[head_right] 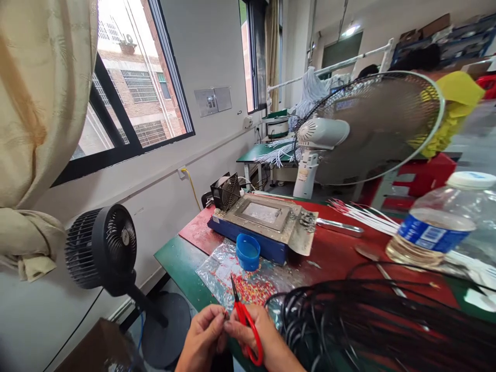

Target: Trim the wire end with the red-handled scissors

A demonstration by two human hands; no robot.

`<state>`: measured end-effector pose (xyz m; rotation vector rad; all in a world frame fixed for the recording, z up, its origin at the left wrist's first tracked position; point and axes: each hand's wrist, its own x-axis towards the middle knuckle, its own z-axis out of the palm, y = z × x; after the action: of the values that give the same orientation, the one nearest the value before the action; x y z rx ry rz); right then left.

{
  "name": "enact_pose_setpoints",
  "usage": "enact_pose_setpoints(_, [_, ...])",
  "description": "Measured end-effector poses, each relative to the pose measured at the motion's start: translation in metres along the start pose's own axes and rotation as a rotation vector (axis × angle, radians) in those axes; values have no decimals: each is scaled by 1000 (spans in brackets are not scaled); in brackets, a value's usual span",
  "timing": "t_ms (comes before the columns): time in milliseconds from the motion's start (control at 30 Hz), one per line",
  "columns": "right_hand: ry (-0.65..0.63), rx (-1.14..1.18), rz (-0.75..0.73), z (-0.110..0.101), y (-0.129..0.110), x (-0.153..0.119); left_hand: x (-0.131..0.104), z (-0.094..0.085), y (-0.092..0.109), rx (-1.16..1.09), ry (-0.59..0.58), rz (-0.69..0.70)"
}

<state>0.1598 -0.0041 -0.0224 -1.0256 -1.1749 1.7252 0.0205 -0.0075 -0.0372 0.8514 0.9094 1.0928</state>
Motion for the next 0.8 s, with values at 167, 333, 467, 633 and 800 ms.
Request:
enact_pose_setpoints(167, [81, -63, -10, 1, 6, 5, 4, -3, -10, 2, -10, 10])
enact_pose_setpoints(333, [184, -129, -67, -3, 13, 7, 3, -1, -9, -109, 31, -25])
enact_pose_setpoints(467, [321, -501, -360, -7, 19, 4, -5, 3, 6, -297, 123, -186])
enact_pose_setpoints(633, [294, -990, -983, -7, 24, 1, -11, 4, 14, -528, 81, -254])
enact_pose_setpoints(800, [227, -1260, -1430, 5, 28, -1, -11, 1, 14, -687, 132, -332])
